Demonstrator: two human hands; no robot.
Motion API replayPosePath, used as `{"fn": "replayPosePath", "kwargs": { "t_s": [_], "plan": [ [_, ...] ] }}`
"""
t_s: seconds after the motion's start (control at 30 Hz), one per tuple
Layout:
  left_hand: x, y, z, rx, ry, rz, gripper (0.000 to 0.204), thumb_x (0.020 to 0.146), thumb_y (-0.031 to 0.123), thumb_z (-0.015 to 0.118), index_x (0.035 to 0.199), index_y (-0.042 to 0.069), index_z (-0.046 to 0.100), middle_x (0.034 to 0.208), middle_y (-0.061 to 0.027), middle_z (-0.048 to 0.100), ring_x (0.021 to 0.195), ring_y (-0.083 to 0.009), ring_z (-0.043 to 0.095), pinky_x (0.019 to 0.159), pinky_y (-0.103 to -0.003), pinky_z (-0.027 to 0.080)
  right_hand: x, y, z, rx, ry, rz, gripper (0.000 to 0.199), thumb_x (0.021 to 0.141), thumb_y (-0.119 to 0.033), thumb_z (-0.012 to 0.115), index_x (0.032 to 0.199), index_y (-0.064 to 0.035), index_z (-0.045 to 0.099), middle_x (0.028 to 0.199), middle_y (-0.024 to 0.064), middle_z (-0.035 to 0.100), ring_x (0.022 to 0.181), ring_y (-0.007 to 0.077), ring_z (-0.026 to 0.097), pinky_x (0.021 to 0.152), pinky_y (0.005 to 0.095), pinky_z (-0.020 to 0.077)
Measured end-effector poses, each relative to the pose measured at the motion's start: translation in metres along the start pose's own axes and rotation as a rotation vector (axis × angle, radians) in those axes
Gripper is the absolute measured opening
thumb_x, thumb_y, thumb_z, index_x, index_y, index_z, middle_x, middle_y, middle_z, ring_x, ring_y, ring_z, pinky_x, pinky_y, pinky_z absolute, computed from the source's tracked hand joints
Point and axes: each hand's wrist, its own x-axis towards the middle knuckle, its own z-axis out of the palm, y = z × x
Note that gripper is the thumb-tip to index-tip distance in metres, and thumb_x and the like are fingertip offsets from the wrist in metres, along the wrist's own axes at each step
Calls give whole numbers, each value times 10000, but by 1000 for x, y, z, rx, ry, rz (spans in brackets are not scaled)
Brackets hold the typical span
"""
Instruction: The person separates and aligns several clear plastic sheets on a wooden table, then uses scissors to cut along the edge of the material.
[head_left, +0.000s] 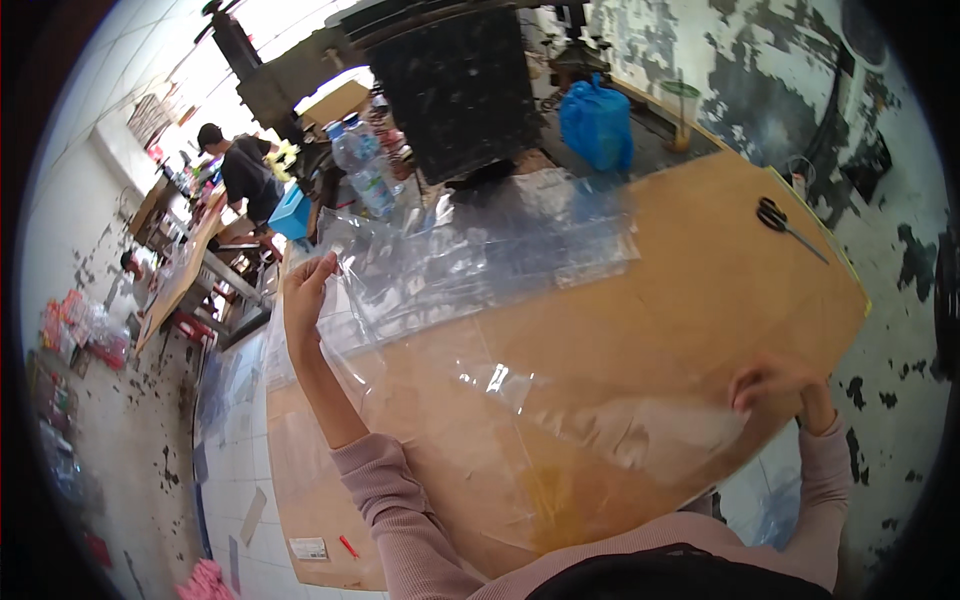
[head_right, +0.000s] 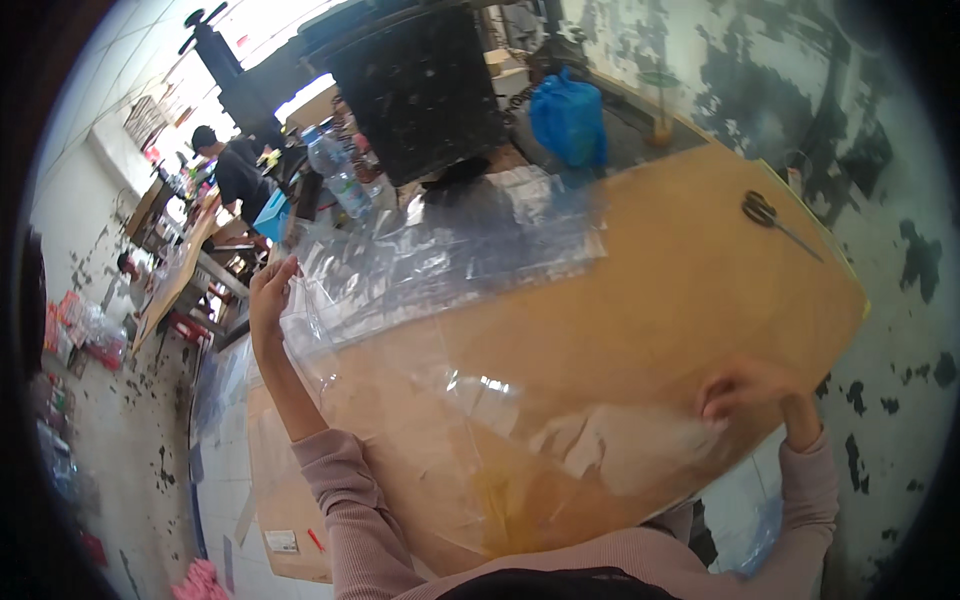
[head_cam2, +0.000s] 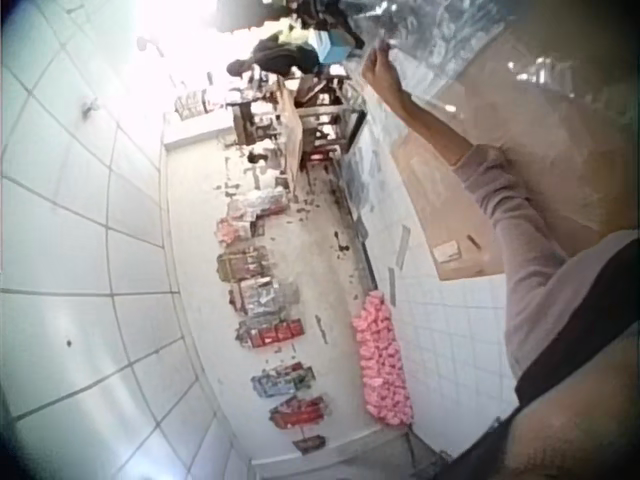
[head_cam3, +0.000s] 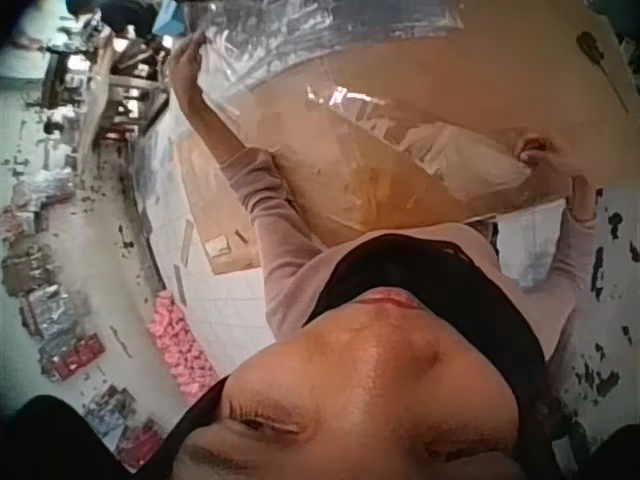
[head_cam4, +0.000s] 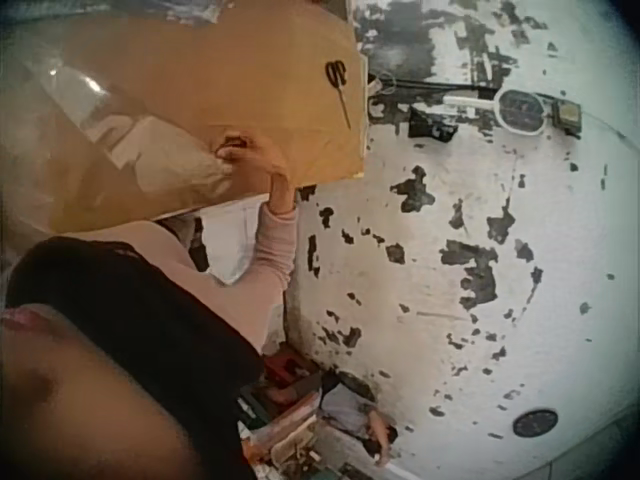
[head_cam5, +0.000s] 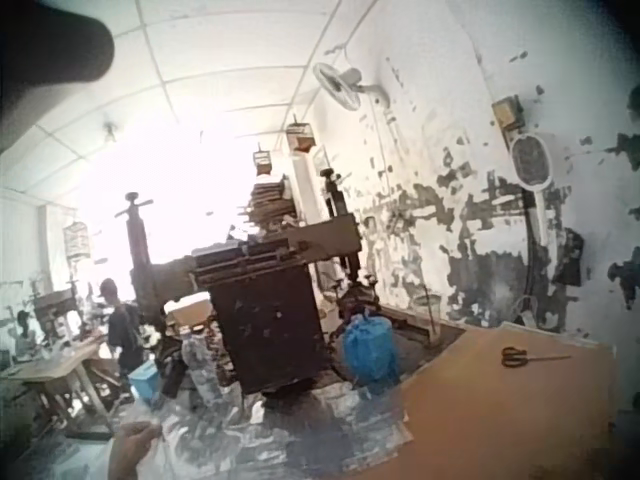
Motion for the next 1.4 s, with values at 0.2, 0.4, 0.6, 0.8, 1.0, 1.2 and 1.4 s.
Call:
{"fn": "replayPosePath", "kwargs": {
  "t_s": [0.2,0.4,0.6,0.8,1.0,1.2,1.4],
  "plan": [
    [-3,-38,-71,594,282,347,354,715,403,686,735,51,669,487,-13,353,461,-123,317,453,-325,250,103,-60,-120,-468,739,-344,59,819,-22,492,775,-27,531,700,57,540,562,130,546,534,274,444],
    [7,-75,-102,987,952,437,298,775,417,592,970,199,641,710,-68,620,638,-278,595,537,-389,440,272,-110,-128,-1091,1026,-458,182,833,-92,496,1013,-72,519,1067,107,518,940,253,540,843,437,387],
    [14,-103,-91,1196,737,42,891,655,583,620,1342,114,300,492,-107,538,472,-296,564,396,-372,382,354,-108,-56,-993,859,-380,418,872,-308,479,1259,-157,437,1317,121,410,1215,289,382,974,621,195],
    [-3,-78,-123,1153,809,150,444,750,493,609,891,74,648,576,-111,581,525,-287,566,484,-370,418,353,-103,-59,-867,713,-397,428,890,-391,437,1259,-174,446,1356,97,384,1251,272,360,963,639,202],
    [-62,12,-113,650,339,118,377,834,360,593,679,17,612,461,-30,418,438,-92,341,428,-300,280,349,-88,-66,-1060,877,-540,398,866,-317,514,1195,-94,506,1286,109,457,1200,279,417,964,581,261],
    [-79,62,9,207,160,360,295,856,240,571,707,-15,568,516,-56,461,502,-83,354,457,-286,311,253,-173,9,-258,396,-856,320,852,-210,571,1091,2,544,1121,152,557,1037,250,546,828,367,451],
    [-92,115,106,202,-107,363,315,805,301,632,680,15,590,464,-39,368,463,-93,332,442,-275,274,161,-187,35,6,258,-729,156,837,-77,567,935,44,553,834,125,633,736,169,634,599,263,510]
  ]
}}
